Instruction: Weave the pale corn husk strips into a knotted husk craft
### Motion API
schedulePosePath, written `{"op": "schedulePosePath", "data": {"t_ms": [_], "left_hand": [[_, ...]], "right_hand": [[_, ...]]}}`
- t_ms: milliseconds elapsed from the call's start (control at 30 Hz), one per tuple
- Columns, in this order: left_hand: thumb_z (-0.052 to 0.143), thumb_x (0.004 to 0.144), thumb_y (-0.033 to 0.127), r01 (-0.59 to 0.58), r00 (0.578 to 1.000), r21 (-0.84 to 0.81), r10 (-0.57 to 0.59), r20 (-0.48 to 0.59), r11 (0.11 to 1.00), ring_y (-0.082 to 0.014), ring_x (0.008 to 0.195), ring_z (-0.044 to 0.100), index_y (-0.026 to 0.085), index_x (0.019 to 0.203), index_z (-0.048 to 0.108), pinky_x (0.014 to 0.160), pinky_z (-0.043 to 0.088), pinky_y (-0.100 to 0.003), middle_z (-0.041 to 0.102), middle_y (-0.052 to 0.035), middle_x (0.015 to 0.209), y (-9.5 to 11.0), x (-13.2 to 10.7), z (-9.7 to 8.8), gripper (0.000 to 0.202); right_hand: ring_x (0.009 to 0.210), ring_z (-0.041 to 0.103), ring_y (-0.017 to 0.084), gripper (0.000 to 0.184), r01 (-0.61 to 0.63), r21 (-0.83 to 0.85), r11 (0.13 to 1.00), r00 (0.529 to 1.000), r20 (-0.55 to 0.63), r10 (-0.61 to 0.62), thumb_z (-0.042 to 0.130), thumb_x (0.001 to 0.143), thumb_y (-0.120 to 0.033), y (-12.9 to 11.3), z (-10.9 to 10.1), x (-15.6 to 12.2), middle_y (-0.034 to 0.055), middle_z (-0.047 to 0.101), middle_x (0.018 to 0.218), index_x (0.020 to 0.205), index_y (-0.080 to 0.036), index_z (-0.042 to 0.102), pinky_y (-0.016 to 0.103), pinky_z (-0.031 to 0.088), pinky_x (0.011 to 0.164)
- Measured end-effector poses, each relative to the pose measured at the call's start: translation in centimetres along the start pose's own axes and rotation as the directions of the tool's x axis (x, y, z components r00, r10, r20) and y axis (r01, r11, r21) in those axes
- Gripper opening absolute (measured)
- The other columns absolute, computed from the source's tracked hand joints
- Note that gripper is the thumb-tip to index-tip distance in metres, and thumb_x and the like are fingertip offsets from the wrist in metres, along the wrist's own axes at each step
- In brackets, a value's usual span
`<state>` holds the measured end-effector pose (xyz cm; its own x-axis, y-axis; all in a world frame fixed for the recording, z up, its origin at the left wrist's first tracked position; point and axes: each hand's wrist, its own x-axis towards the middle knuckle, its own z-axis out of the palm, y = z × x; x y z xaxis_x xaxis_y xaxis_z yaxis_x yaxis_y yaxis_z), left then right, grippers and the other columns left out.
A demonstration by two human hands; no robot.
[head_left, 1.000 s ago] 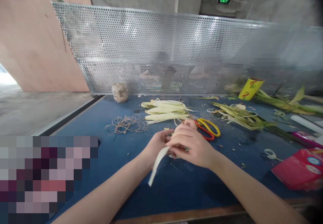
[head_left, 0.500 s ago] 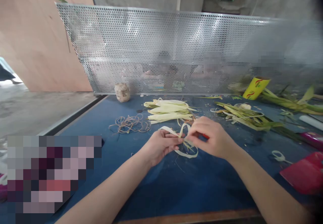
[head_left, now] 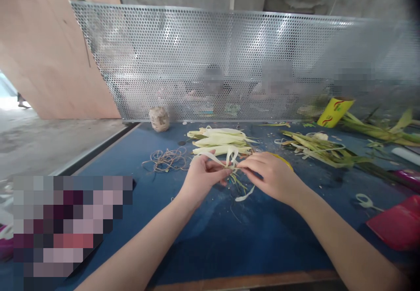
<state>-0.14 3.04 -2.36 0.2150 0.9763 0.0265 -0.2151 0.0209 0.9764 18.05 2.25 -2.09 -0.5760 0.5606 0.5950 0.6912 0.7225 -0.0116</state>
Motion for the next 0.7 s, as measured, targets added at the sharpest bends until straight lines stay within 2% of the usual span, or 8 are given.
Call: {"op": "schedulePosePath", "data": {"t_ms": [133,267,333,500,600,700], "left_hand": [[0.071,0.06,0.016,-0.047,0.999,0.162,0.044,0.019,0.986,-0.0092,0.048,0.055,0.013,0.116,0.037,0.048,0.047,-0.026,0.067,-0.003,0.079,-0.2,0.2,-0.4,0.065],[0.069,0.064,0.022,-0.074,0.997,0.253,0.069,0.031,0.965,-0.006,0.043,0.05,0.013,0.108,0.042,0.047,0.044,-0.024,0.066,-0.0039,0.082,-0.2,0.3,-0.7,0.053],[0.069,0.064,0.025,-0.077,0.997,0.268,0.074,0.022,0.96,-0.0055,0.043,0.049,0.013,0.106,0.043,0.046,0.042,-0.023,0.066,-0.0036,0.08,-0.1,0.3,-0.7,0.051],[0.069,0.064,0.024,-0.068,0.997,0.281,0.071,-0.001,0.957,-0.0056,0.04,0.046,0.012,0.118,0.036,0.04,0.039,-0.022,0.064,-0.0007,0.074,0.0,0.1,-0.4,0.065],[0.068,0.063,0.023,-0.076,0.997,0.305,0.074,0.02,0.949,-0.0084,0.047,0.05,0.011,0.119,0.036,0.038,0.041,-0.021,0.063,-0.0016,0.073,-0.1,0.0,-0.2,0.065],[0.07,0.061,0.023,-0.063,0.998,0.314,0.052,0.045,0.947,-0.0114,0.051,0.052,0.01,0.117,0.04,0.037,0.041,-0.021,0.061,-0.0017,0.071,-0.2,-0.2,0.0,0.065]], "right_hand": [[0.085,0.058,0.018,0.017,-0.045,0.068,0.997,0.999,0.015,0.044,0.045,0.085,-0.015,0.1,-0.4,-0.1,0.0058,0.065,0.09,0.095,-0.019,0.058,0.032,0.046,0.076],[0.081,0.059,0.016,0.014,-0.109,0.132,0.985,0.991,0.096,0.097,0.046,0.085,-0.017,0.6,-1.0,-0.2,0.0045,0.063,0.088,0.093,-0.02,0.057,0.029,0.048,0.072],[0.082,0.058,0.016,0.016,-0.089,0.151,0.984,0.991,0.113,0.073,0.045,0.085,-0.016,0.9,-1.2,-0.3,0.0051,0.062,0.09,0.094,-0.021,0.058,0.03,0.048,0.073],[0.086,0.057,0.015,0.018,0.017,0.287,0.958,0.995,0.09,-0.045,0.047,0.085,-0.015,0.7,-1.6,0.0,0.005,0.061,0.09,0.091,-0.023,0.062,0.028,0.046,0.077],[0.077,0.059,0.013,0.014,-0.072,0.389,0.918,0.99,0.138,0.019,0.052,0.083,-0.019,0.3,-1.7,0.0,0.0021,0.064,0.083,0.087,-0.023,0.064,0.024,0.047,0.069],[0.07,0.06,0.012,0.009,-0.163,0.422,0.892,0.983,0.151,0.108,0.056,0.08,-0.021,0.1,-1.6,0.0,-0.0002,0.066,0.078,0.083,-0.023,0.064,0.022,0.046,0.065]]}}
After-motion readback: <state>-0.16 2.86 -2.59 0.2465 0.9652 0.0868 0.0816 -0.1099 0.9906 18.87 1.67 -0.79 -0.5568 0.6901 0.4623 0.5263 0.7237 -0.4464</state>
